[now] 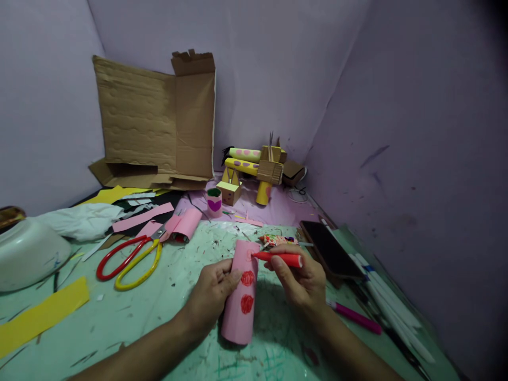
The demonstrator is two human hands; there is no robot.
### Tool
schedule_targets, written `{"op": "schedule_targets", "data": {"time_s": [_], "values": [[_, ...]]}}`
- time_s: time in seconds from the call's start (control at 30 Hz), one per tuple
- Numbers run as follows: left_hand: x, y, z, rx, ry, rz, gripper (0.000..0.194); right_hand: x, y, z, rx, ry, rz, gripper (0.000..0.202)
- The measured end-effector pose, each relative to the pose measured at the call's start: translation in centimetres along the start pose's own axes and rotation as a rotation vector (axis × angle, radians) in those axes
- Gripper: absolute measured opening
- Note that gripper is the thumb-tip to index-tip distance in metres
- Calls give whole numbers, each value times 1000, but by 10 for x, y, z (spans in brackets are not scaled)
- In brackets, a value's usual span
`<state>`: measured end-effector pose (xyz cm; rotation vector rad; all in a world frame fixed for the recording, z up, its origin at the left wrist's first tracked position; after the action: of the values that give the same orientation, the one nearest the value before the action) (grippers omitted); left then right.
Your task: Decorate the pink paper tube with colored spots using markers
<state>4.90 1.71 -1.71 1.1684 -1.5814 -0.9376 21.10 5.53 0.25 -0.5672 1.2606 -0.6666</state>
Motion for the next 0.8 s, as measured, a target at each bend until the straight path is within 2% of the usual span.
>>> {"op": "schedule_targets", "data": {"time_s": [0.23, 0.47, 0.8], "values": [[-2, -1, 0, 12, -9, 5, 37, -3, -5, 3, -3, 62, 38, 10], [-2, -2, 0, -2, -5, -18, 37, -2, 0, -2, 58, -2, 77, 13], [-1, -3, 2, -6, -3, -6, 35, -3, -9, 0, 119, 13, 99, 8]]}}
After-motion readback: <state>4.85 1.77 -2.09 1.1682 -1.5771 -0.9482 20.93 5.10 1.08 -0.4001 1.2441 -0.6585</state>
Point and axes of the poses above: each hand's wrist, its own x-axis away from the middle knuckle, its own z-axis out of the back of the hand, y = z × x, the point moved 3 cm from there along -x, towards the middle knuckle, and after that the axes turned 3 degrees about z, right-handed, at the moved point
